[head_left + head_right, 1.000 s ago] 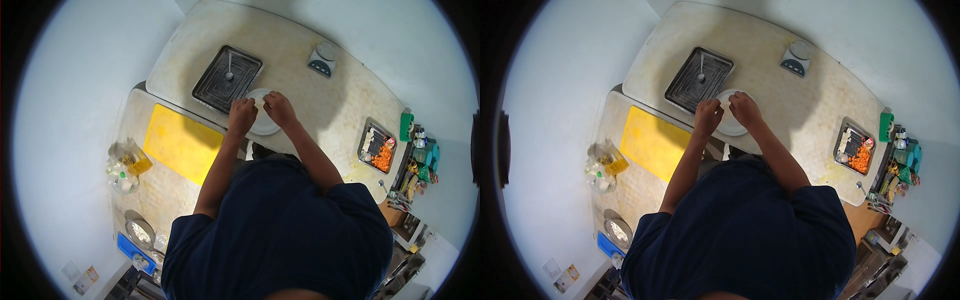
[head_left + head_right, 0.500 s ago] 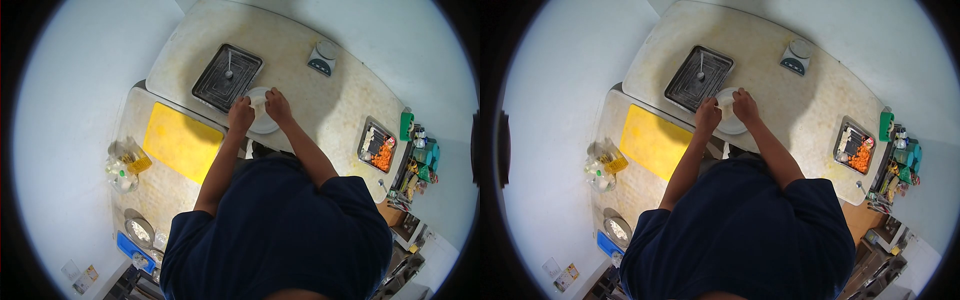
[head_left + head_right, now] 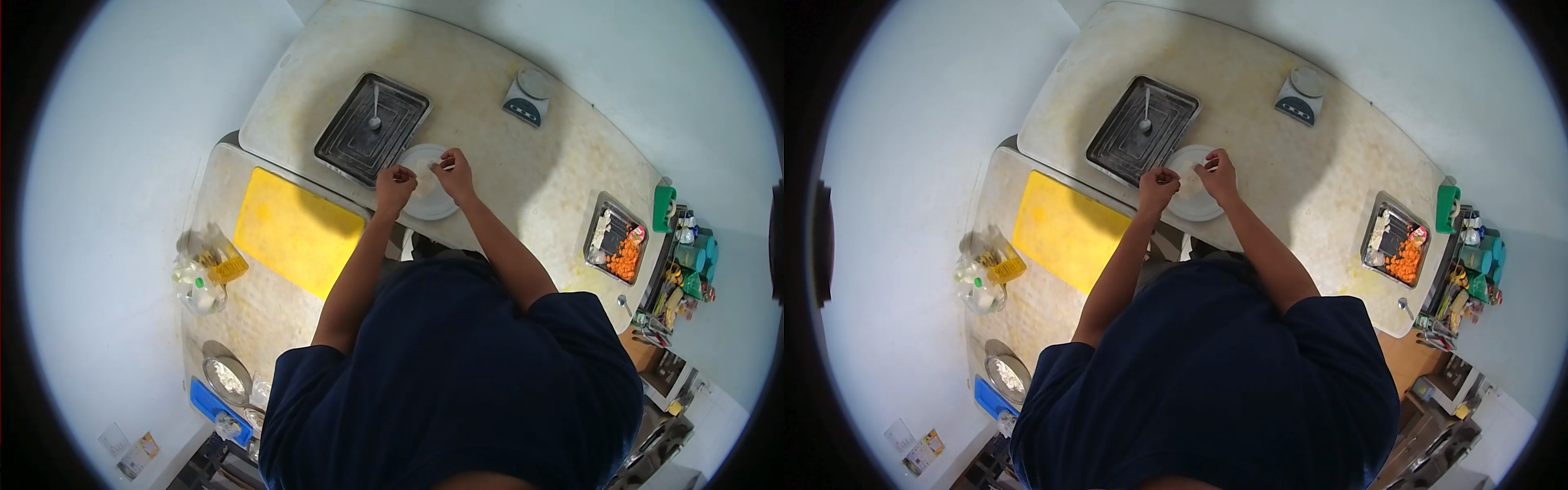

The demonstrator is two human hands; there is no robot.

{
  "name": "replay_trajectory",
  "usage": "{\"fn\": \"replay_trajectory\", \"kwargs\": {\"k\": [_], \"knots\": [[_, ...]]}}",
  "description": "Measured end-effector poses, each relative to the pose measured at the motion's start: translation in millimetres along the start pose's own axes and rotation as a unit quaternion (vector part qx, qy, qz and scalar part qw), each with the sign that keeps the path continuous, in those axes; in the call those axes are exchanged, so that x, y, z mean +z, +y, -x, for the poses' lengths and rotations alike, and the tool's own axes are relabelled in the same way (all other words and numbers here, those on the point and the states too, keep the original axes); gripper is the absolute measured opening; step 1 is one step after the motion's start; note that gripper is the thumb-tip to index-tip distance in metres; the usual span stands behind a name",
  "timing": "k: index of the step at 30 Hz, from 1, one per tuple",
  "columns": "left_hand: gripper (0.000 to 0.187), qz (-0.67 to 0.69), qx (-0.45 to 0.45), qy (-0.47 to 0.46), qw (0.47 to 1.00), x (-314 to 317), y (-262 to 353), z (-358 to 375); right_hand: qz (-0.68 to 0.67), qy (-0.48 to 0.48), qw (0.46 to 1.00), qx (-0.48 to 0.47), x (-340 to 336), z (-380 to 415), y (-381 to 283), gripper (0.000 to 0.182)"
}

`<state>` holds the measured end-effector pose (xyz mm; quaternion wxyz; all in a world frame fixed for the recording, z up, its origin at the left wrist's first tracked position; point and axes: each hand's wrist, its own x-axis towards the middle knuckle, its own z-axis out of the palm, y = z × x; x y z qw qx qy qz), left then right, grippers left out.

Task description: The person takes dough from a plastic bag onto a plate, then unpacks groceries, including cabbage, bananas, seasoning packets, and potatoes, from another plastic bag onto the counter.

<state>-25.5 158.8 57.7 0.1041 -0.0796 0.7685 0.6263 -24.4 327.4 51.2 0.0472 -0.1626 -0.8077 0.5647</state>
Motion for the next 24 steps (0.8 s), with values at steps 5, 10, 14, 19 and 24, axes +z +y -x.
{"fn": "replay_trajectory", "kwargs": {"k": [5, 10, 14, 19, 24], "knots": [[0.013, -0.001, -0.01, 0.006, 1.0, 1, 7, 6, 0.163, -0.105, 0.977, 0.086, -6, 4, -1, 0.036], [0.016, -0.012, -0.007, 0.002, 1.0, -1, 4, 4, 0.04, -0.182, 0.973, 0.134, -4, 6, 13, 0.034], [0.017, -0.065, 0.033, 0.008, 0.997, -3, 9, 5, 0.09, -0.179, 0.978, 0.063, -5, 3, 17, 0.026], [0.017, -0.104, 0.039, -0.011, 0.994, -18, 7, 2, 0.203, -0.134, 0.969, -0.032, -23, -1, 15, 0.02], [0.02, -0.095, 0.047, -0.017, 0.994, -28, 3, 2, 0.249, -0.153, 0.955, -0.047, -39, -6, 12, 0.018]]}}
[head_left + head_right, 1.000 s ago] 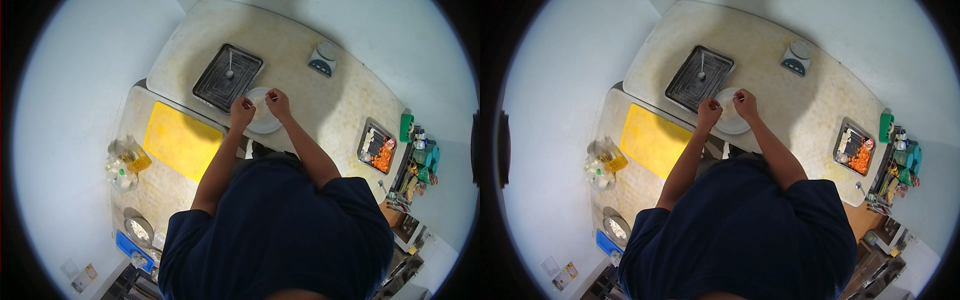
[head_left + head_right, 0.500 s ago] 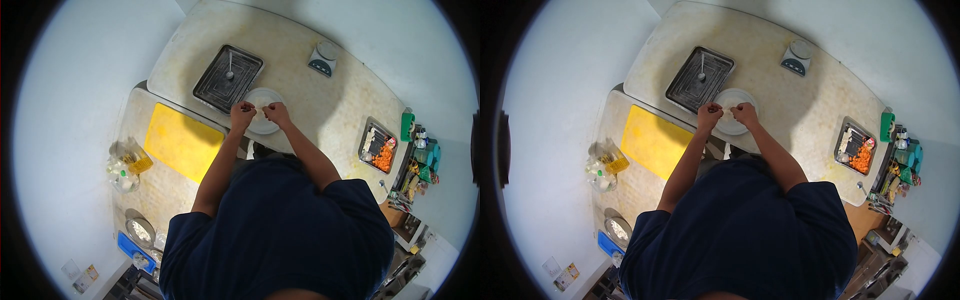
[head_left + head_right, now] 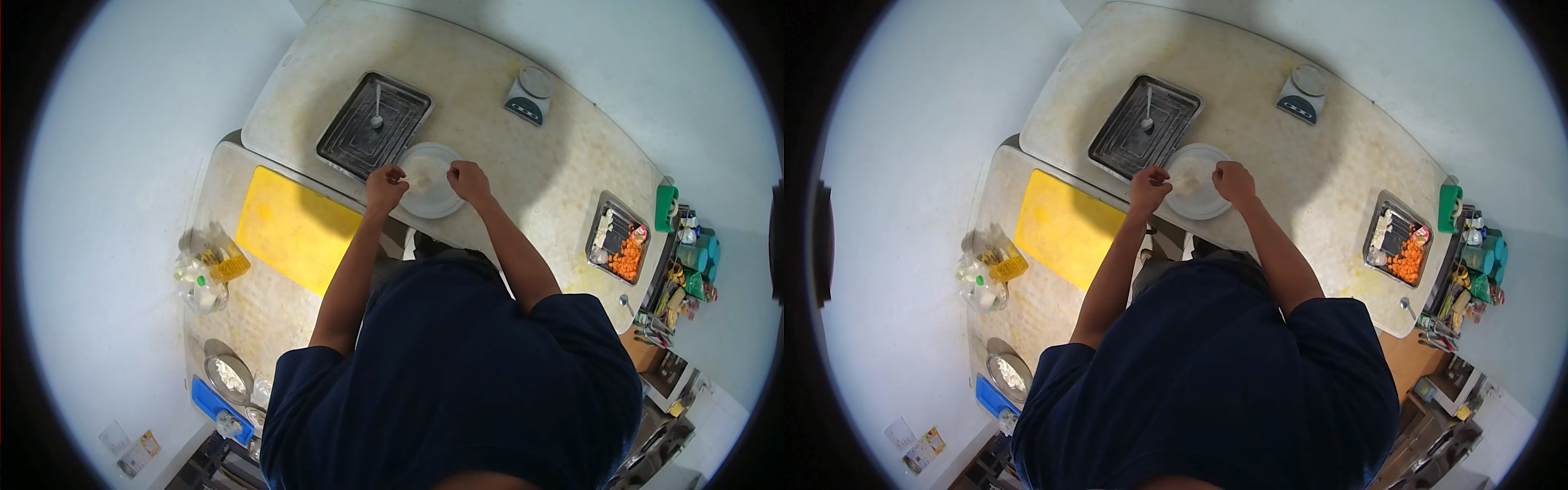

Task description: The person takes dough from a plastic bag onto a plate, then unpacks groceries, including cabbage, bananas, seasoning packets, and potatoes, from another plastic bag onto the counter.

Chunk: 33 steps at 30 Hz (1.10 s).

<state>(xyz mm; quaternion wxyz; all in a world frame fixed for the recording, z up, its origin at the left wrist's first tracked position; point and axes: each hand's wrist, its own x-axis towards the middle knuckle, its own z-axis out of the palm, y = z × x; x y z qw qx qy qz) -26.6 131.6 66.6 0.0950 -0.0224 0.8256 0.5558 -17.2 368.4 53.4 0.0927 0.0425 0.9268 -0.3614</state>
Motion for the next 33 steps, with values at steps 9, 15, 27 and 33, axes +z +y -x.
{"fn": "replay_trajectory", "kwargs": {"k": [9, 15, 27, 33], "knots": [[0.026, -0.089, 0.031, -0.024, 0.995, -6, 4, -4, 0.166, 0.052, 0.981, -0.082, -7, -8, -6, 0.016], [0.034, 0.064, -0.07, -0.133, 0.987, -4, 7, -2, -0.091, 0.004, 0.995, 0.033, -1, -7, 4, 0.009], [0.043, 0.409, -0.238, -0.133, 0.871, 24, 17, -5, -0.371, -0.151, 0.916, 0.035, 63, 26, 17, 0.099], [0.044, 0.47, -0.232, -0.133, 0.841, 20, 43, 2, -0.481, -0.122, 0.868, -0.03, 63, 21, 0, 0.083]]}}
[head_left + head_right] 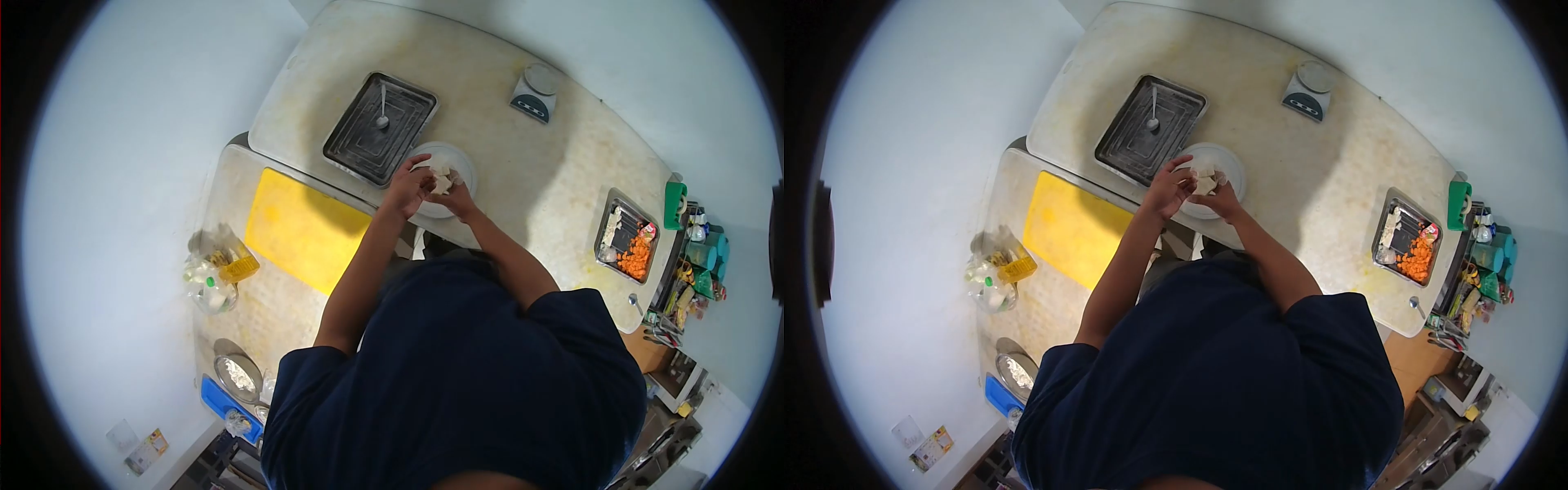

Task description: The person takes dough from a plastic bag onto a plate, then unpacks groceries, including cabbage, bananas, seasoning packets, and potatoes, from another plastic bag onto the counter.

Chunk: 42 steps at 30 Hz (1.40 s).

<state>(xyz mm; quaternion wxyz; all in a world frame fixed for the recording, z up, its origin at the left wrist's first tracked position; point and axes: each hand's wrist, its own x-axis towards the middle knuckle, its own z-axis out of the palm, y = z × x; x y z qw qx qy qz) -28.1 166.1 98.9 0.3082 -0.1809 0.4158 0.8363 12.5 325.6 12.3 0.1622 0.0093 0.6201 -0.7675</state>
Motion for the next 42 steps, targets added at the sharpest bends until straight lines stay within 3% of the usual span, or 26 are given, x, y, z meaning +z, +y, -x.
{"fn": "replay_trajectory", "kwargs": {"k": [2, 4, 7, 10, 13, 15, 16, 19, 23, 31, 37, 42], "knots": [[0.044, -0.014, 0.021, -0.011, 1.0, 6, 7, 4, -0.071, 0.028, 0.997, -0.031, 3, -2, 1, 0.077], [0.044, -0.038, 0.056, -0.021, 0.998, 9, 16, 9, -0.14, 0.009, 0.989, 0.039, 1, 1, -14, 0.073], [0.039, -0.225, 0.122, -0.016, 0.967, 1, 22, 5, -0.202, 0.002, 0.972, 0.116, 2, 7, -16, 0.068], [0.037, -0.362, 0.198, 0.1, 0.906, -15, 12, -9, -0.208, -0.01, 0.957, 0.203, 0, 15, -15, 0.063], [0.04, -0.412, 0.154, 0.156, 0.885, -56, -29, -38, -0.261, -0.032, 0.931, 0.253, 3, 22, -5, 0.056], [0.04, -0.248, -0.033, 0.122, 0.96, -59, -38, -34, -0.281, -0.04, 0.92, 0.27, 2, 24, 1, 0.053], [0.04, -0.161, -0.127, 0.101, 0.973, -57, -38, -28, -0.274, -0.041, 0.919, 0.28, 2, 26, 0, 0.053], [0.037, -0.192, -0.097, 0.077, 0.974, -69, -50, -27, -0.234, -0.05, 0.918, 0.316, 2, 27, -3, 0.051], [0.036, -0.197, -0.083, 0.109, 0.971, -67, -57, -19, -0.178, -0.055, 0.913, 0.363, 6, 22, -3, 0.047], [0.032, -0.238, -0.009, 0.106, 0.965, -108, -99, -35, -0.114, 0.007, 0.929, 0.352, 8, 15, -8, 0.047], [0.028, -0.038, -0.012, 0.174, 0.984, -85, -113, -10, -0.039, 0.064, 0.933, 0.352, 7, 9, -6, 0.047], [0.02, 0.032, -0.006, 0.22, 0.975, -84, -115, -13, -0.029, 0.086, 0.933, 0.347, 9, 8, -3, 0.048]]}}
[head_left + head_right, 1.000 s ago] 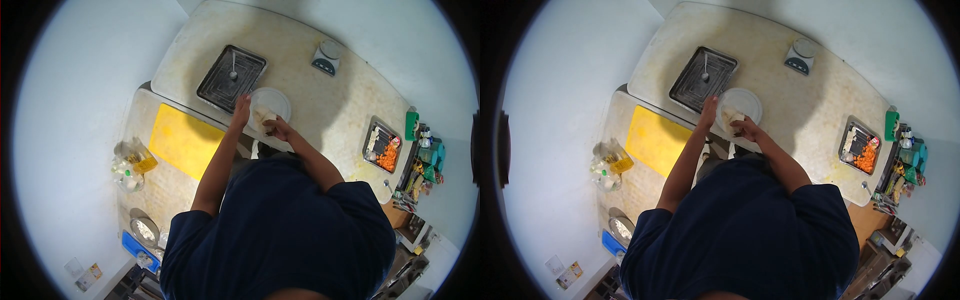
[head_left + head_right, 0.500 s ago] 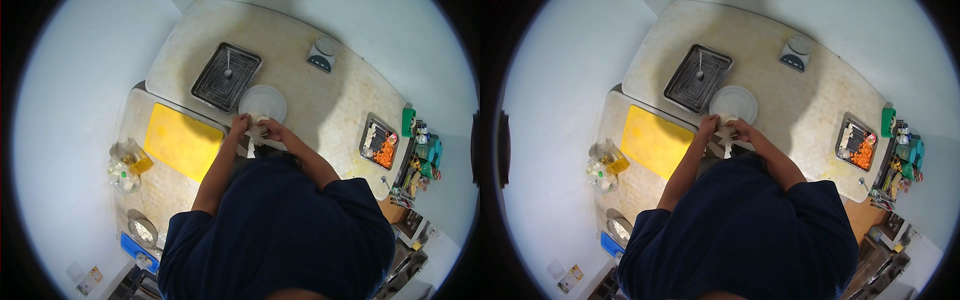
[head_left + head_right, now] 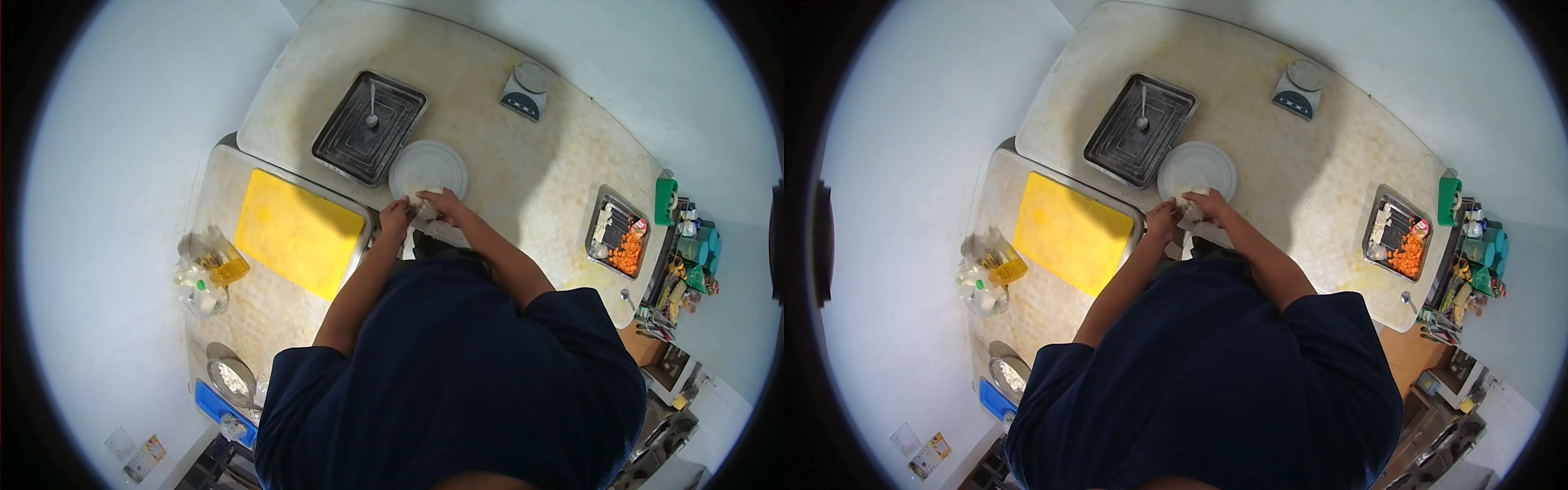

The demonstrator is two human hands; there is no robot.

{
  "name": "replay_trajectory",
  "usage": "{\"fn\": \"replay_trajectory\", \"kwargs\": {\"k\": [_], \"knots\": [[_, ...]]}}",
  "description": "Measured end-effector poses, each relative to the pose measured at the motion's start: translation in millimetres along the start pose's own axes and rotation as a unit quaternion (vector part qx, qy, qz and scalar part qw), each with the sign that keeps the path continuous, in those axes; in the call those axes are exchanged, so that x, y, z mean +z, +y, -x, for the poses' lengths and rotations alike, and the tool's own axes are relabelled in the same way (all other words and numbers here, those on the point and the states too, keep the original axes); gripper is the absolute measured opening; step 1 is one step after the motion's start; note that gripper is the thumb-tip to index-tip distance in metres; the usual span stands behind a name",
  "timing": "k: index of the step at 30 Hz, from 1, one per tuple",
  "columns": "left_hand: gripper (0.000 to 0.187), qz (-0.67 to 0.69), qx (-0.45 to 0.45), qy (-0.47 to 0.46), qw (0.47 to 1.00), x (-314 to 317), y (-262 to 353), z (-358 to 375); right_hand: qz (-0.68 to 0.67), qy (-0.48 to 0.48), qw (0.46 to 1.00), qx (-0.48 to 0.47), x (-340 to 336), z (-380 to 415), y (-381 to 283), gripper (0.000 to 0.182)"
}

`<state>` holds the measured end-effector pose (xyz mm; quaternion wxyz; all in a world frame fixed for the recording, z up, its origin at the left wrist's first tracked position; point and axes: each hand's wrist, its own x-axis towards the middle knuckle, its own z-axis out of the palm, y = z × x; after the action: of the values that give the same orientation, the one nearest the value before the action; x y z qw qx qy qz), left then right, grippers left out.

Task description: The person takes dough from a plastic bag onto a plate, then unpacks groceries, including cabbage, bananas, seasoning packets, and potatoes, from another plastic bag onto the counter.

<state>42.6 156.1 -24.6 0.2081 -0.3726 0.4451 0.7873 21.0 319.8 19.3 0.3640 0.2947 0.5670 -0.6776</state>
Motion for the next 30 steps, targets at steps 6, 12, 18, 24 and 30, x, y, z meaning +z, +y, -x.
{"fn": "replay_trajectory", "kwargs": {"k": [6, 12, 18, 24, 30], "knots": [[0.02, 0.019, 0.044, 0.033, 0.998, -4, -13, -13, -0.006, -0.003, 1.0, 0.025, 8, 21, -16, 0.055], [0.013, -0.055, 0.041, 0.026, 0.997, 5, -5, -2, -0.001, 0.013, 1.0, 0.028, 3, 3, 0, 0.057], [0.012, -0.109, 0.085, 0.03, 0.99, 5, 0, 3, -0.002, -0.009, 1.0, 0.02, -1, -2, 3, 0.054], [0.019, -0.104, 0.116, 0.036, 0.987, 4, 2, 2, 0.011, -0.016, 1.0, 0.021, -7, 7, -4, 0.052], [0.038, -0.152, 0.069, 0.012, 0.986, 23, 24, 38, 0.091, -0.023, 0.996, -0.005, -15, 17, -9, 0.052]]}}
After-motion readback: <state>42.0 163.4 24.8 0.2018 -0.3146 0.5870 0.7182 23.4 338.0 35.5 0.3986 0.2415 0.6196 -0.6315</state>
